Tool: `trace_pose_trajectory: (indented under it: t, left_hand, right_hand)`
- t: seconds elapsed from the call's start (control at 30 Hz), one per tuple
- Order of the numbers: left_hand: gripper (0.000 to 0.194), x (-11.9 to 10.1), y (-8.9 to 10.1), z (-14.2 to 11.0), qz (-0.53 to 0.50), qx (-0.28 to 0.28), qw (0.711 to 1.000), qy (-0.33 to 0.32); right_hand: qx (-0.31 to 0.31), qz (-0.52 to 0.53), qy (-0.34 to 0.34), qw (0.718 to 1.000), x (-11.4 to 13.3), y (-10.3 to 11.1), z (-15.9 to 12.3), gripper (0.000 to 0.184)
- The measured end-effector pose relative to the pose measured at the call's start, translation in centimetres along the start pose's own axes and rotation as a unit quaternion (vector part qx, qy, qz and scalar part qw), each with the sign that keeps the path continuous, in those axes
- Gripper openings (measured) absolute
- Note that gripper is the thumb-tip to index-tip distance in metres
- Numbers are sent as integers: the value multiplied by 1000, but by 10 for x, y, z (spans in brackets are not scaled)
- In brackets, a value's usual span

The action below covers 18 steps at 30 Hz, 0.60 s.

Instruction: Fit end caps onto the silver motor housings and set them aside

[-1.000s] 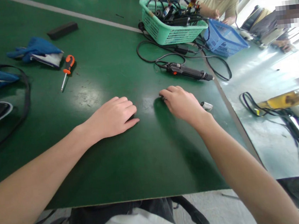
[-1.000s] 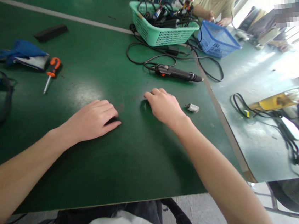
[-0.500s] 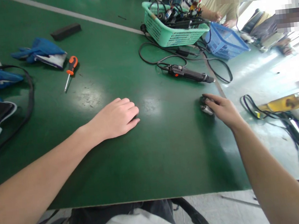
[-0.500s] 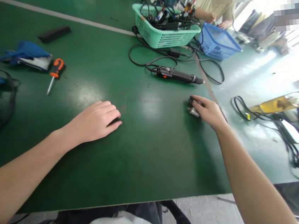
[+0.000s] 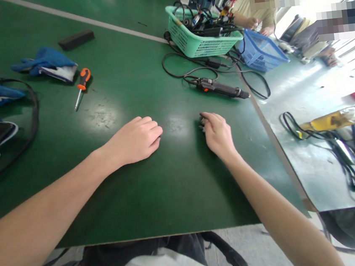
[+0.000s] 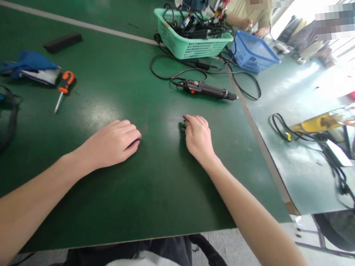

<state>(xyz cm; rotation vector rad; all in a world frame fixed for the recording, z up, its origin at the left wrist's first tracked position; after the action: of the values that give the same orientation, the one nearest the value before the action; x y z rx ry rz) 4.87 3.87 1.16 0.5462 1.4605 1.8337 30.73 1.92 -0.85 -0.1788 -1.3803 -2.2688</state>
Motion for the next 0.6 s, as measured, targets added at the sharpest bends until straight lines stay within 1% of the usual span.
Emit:
trace_pose_trajectory:
  t: [0.1,0.17,0.23,0.27,0.3,0.37,0.5,0.6]
  left_hand:
    - [20,1,4,0,26,-15,999,17]
    - [16,3,7,1,43,-26,998,39]
    - [13,6,9,1,51,-32,996,60]
    - [13,7,10,0,52,-33,996,70]
    - [12,7,11,0,52,-35,995,78]
    - [13,7,13,0,50,-36,994,87]
    - [13,5,17,0,48,-39,994,87]
    - [12,4,18,0,53,-42,995,80]
  right_hand:
    - [12,44,73,996,56,-27,12,41]
    - [23,63,108,992,89,-40,16,42]
    - [34,84,137,986,115,-49,16,43]
    - [39,92,148,984,123,-52,16,44]
    - [43,98,155,982,129,-53,15,44]
    - [49,105,155,981,133,-55,15,45]
    - [54,123,135,982,128,-52,16,43]
    - [51,144,121,981,124,-45,17,39]
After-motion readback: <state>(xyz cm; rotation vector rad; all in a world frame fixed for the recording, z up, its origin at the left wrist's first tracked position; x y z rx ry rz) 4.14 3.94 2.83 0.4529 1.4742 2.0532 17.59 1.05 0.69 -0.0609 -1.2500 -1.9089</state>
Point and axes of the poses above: each hand's wrist, its own z-axis towards the middle knuckle, its own y-axis out of the back of the hand, x = y × z, the point moved 5 cm from there along z, towards the middle knuckle, and after that the axes turned 13 degrees about y, right-handed, at the moved point
